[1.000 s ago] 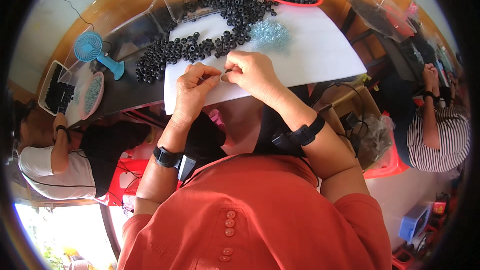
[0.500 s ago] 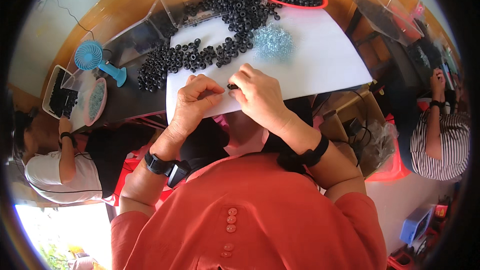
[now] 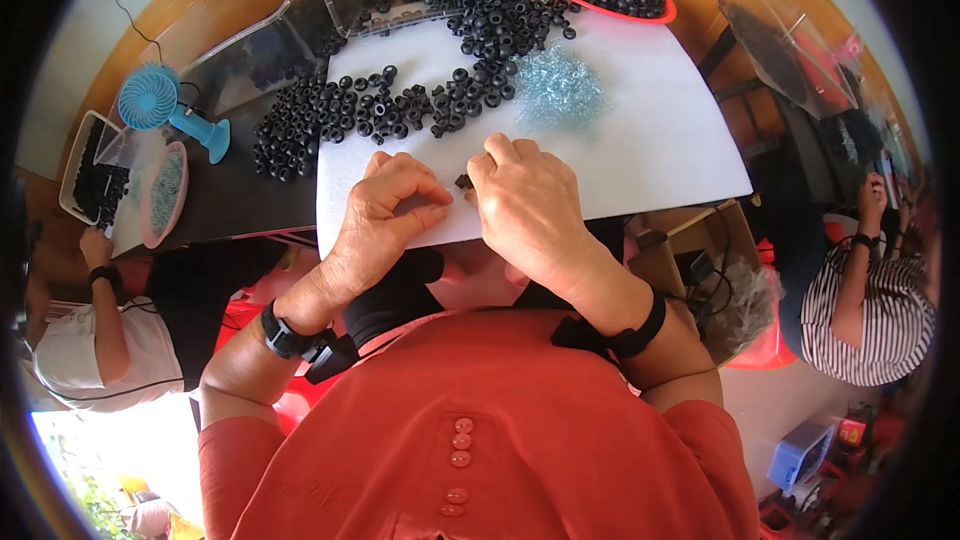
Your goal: Assembling small black plastic circular rings with light blue plastic pins at a workshop table.
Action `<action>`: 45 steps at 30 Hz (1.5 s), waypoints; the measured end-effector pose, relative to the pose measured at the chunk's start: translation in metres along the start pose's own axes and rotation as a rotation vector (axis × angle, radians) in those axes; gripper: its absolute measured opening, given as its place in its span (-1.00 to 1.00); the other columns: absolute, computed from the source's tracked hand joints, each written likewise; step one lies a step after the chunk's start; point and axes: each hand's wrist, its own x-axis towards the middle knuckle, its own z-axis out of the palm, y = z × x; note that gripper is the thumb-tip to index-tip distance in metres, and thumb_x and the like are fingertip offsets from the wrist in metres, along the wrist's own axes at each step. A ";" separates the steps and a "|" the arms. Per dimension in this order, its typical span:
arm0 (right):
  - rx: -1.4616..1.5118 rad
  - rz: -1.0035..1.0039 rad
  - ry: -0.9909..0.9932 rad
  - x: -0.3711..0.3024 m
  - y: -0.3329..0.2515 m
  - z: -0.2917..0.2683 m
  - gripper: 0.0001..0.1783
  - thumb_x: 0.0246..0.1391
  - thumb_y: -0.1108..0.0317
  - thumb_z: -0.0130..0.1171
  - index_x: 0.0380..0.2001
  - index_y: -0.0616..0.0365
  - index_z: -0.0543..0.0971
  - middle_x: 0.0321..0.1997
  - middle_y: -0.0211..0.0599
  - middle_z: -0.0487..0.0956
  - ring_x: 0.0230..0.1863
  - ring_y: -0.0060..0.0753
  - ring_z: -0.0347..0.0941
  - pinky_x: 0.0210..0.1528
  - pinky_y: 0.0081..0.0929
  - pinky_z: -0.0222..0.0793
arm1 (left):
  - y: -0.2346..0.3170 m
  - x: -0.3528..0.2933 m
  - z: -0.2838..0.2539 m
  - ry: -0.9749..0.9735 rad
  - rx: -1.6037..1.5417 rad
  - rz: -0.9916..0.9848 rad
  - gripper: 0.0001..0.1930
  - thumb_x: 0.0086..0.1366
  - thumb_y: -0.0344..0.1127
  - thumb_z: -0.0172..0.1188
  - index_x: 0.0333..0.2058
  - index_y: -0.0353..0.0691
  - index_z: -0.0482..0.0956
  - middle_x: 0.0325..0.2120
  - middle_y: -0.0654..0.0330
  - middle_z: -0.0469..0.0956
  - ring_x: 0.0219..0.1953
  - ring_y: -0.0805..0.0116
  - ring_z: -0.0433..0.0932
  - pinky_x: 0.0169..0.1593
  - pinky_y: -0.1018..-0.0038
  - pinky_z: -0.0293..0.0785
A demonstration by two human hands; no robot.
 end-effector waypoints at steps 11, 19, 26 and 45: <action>0.148 -0.041 -0.174 0.006 0.005 -0.019 -0.75 -0.02 0.42 0.35 -0.26 0.15 0.52 -0.27 -0.24 0.52 -0.25 -0.11 0.49 -0.16 -0.22 0.34 | -0.001 -0.008 0.000 0.155 -0.300 -0.069 -0.90 0.21 -0.50 0.30 -0.28 -0.24 0.69 -0.31 0.28 0.54 -0.20 0.44 0.39 -0.06 0.50 0.37; 0.417 -0.077 0.203 0.005 -0.013 -0.003 -0.70 -0.06 0.46 0.35 -0.23 0.12 0.51 -0.32 -0.32 0.51 -0.34 -0.17 0.45 -0.26 -0.27 0.31 | 0.022 -0.007 -0.002 0.093 -0.638 -0.311 -0.81 0.37 -0.43 0.23 -0.11 -0.41 0.65 -0.30 0.19 0.65 -0.37 0.46 0.53 -0.31 0.56 0.45; 0.633 -0.065 0.304 -0.001 -0.024 0.003 -0.69 -0.14 0.61 0.36 -0.29 0.18 0.51 -0.37 -0.27 0.51 -0.39 -0.21 0.50 -0.37 -0.35 0.44 | 0.024 -0.017 0.003 0.105 -0.970 -0.344 -0.82 0.33 -0.52 0.22 -0.12 -0.43 0.62 -0.25 0.10 0.67 -0.37 0.42 0.56 -0.31 0.53 0.49; 0.791 -0.046 0.238 0.010 -0.018 0.006 -0.69 0.01 0.69 0.27 -0.15 0.25 0.53 -0.33 -0.26 0.52 -0.33 -0.36 0.56 -0.27 -0.49 0.55 | 0.012 -0.006 0.001 0.253 -0.896 -0.209 -0.80 0.23 -0.61 0.31 -0.15 -0.42 0.63 -0.30 0.09 0.69 -0.30 0.41 0.61 -0.32 0.49 0.54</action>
